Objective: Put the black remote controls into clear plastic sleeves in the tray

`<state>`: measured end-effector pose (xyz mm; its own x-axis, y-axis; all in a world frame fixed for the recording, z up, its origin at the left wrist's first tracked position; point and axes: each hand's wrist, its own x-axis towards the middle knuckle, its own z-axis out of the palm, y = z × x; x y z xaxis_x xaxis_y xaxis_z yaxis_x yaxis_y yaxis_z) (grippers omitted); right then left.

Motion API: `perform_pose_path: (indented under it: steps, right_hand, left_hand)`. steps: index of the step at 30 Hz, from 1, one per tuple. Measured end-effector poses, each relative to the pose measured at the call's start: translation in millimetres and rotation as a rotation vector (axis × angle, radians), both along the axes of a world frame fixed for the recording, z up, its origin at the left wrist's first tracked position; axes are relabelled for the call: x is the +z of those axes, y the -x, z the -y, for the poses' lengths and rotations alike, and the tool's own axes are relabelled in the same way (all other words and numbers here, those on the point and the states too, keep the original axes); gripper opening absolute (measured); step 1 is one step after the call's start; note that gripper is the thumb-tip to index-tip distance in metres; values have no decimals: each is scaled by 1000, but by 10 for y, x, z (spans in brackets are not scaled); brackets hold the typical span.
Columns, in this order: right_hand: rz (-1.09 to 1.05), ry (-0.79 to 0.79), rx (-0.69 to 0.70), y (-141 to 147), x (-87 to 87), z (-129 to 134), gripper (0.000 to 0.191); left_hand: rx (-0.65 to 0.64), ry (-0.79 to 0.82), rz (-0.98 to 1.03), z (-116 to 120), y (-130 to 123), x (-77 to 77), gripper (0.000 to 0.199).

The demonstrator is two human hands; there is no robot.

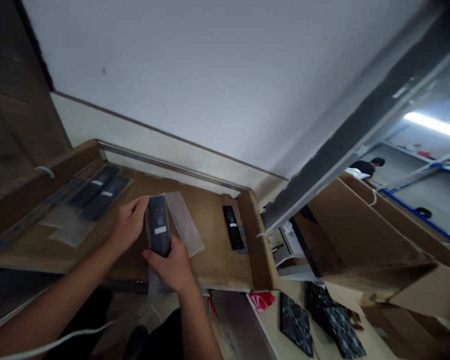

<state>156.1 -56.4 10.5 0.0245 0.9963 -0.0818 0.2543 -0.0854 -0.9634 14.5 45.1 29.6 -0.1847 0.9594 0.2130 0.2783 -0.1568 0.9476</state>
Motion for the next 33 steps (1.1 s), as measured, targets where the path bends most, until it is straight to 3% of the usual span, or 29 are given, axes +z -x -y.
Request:
perform_pose_path:
  steps: [2,4,7,10,15,19,26,33]
  right_hand:
    - [29,9,2,17,-1,-10,29]
    - [41,17,7,46,-27,-24,32]
    - [14,3,6,79,-79,-43,37]
    - [-34,-63,-21,99,-127,-34,35]
    - [11,-232,-102,142,-228,16,23]
    - [-59,-295,-132,153,-268,14,30]
    - [-58,-333,-255,178,-258,-34,30]
    - [18,-335,-326,192,-218,-35,30]
  left_hand:
    - [-5,56,48,-18,13,3,41]
    - [-81,47,41,-33,12,116,40]
    - [-236,-66,-32,-1,6,346,43]
    - [-308,-172,-111,129,48,478,48]
    - [-271,-256,-230,398,163,584,51]
    - [-237,-267,-345,504,107,776,51]
    - [-209,-330,-437,482,-145,976,51]
    - [-195,-373,-429,425,-236,1181,47]
